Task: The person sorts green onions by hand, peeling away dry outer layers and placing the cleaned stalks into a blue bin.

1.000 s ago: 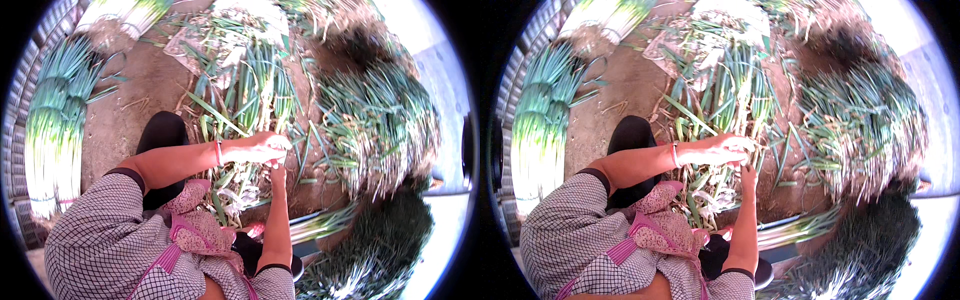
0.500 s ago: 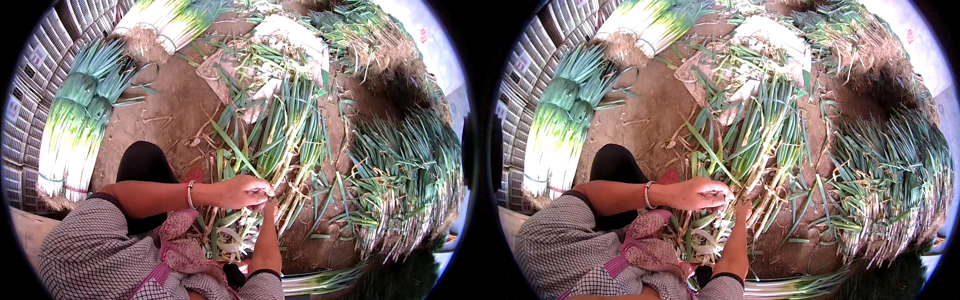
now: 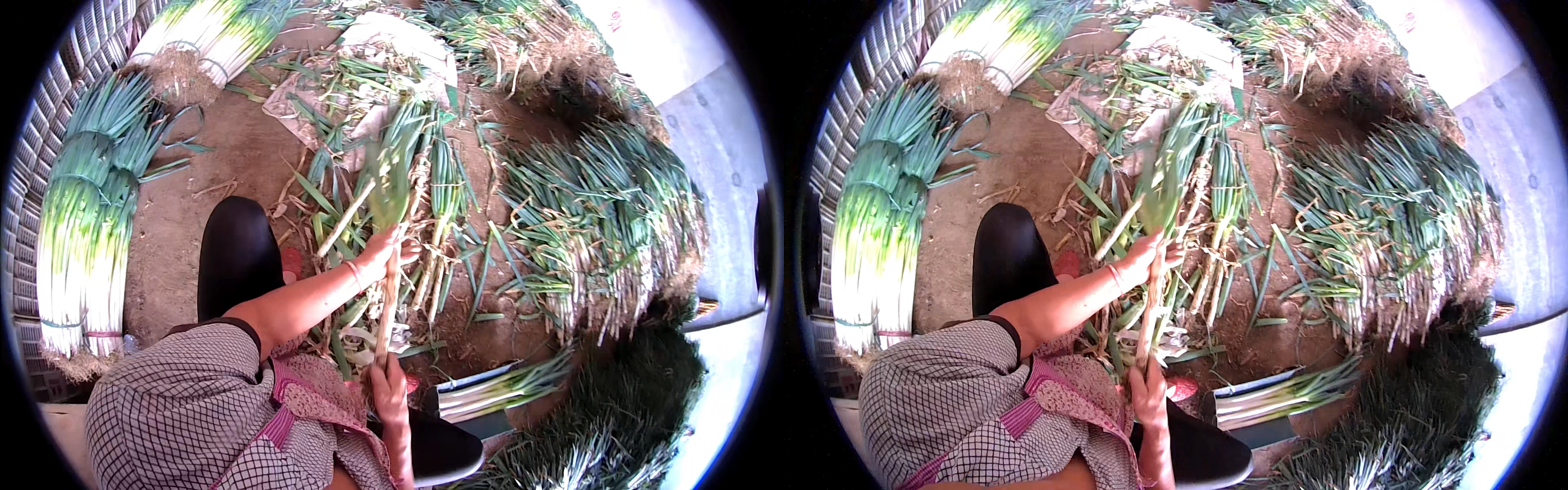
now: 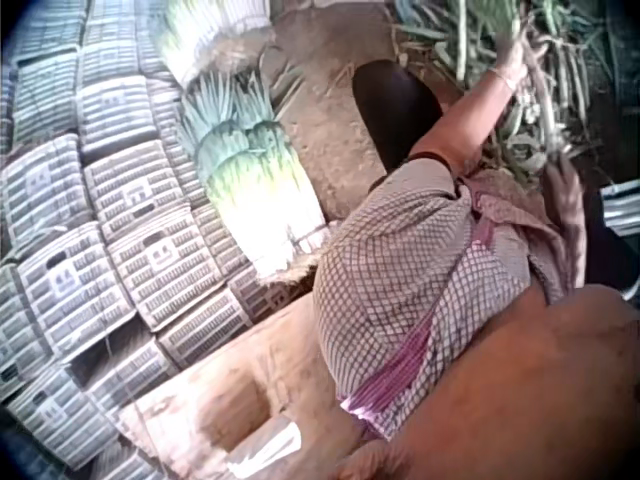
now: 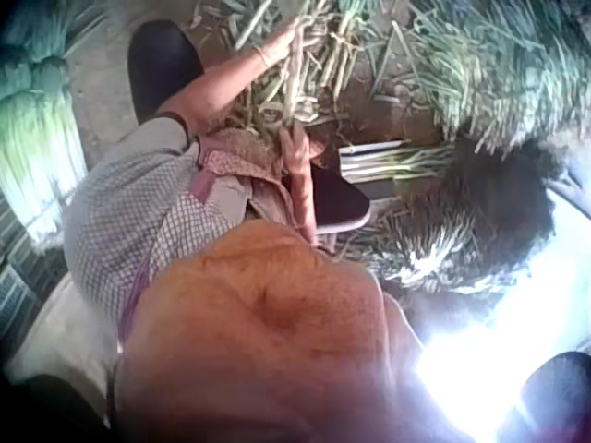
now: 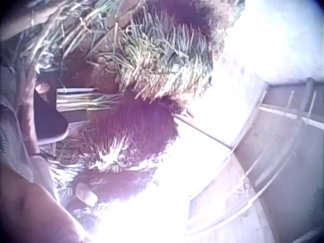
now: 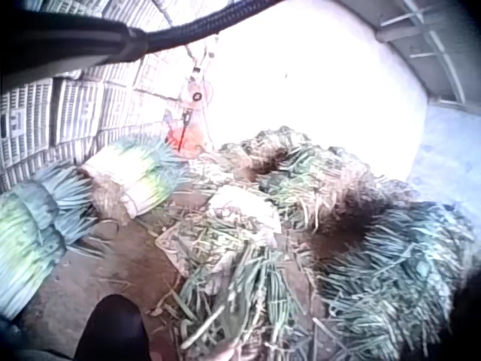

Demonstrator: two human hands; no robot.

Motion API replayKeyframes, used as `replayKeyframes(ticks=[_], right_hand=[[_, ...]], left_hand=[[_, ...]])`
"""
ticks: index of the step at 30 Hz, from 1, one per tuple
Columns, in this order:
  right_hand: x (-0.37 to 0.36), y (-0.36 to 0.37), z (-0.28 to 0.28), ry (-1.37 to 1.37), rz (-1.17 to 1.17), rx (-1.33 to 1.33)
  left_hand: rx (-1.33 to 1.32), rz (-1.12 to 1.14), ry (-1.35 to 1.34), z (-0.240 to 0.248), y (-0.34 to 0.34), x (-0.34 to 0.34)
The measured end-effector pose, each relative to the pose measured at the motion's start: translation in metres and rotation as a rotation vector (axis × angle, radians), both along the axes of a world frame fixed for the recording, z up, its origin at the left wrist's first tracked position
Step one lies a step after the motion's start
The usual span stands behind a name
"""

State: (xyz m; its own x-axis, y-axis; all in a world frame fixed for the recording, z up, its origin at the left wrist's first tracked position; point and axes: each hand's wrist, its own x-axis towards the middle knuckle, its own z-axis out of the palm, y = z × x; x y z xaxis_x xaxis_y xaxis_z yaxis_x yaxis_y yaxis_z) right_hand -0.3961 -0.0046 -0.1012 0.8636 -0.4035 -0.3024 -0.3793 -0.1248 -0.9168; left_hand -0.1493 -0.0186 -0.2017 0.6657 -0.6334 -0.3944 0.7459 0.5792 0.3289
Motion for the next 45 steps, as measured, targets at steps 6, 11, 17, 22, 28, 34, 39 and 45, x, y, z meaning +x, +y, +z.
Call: replayKeyframes(ticks=[6,11,17,22,28,34,39,45], right_hand=[[-0.060,0.042,0.038,-0.002,-0.218,0.391],[-0.049,0.046,0.028,-0.144,-0.120,0.223],[0.028,0.018,-0.038,-0.156,-0.307,0.364],[0.048,-0.041,-0.115,0.190,-0.541,0.498],[0.039,-0.060,-0.080,-0.148,-0.469,-0.151],[0.010,0.002,0.014,-0.381,-0.138,-0.187],[0.003,0.031,-0.014,-0.224,-0.104,-0.193],[0.130,-0.002,0.029,-0.531,-0.232,-0.134]], left_hand=[[-0.172,0.086,0.137,0.006,0.022,-0.027],[0.361,-0.077,-0.550,0.130,0.042,-0.015],[0.863,-0.631,-1.631,0.127,0.087,-0.041],[-0.094,-1.252,-1.577,0.101,0.173,-0.122],[-0.081,-1.921,-1.376,0.170,0.126,-0.047],[-0.141,-0.779,-0.824,0.104,0.034,0.093],[-0.184,-0.111,-0.560,0.161,0.017,0.084],[-0.359,-0.156,-0.749,0.187,0.035,0.075]])
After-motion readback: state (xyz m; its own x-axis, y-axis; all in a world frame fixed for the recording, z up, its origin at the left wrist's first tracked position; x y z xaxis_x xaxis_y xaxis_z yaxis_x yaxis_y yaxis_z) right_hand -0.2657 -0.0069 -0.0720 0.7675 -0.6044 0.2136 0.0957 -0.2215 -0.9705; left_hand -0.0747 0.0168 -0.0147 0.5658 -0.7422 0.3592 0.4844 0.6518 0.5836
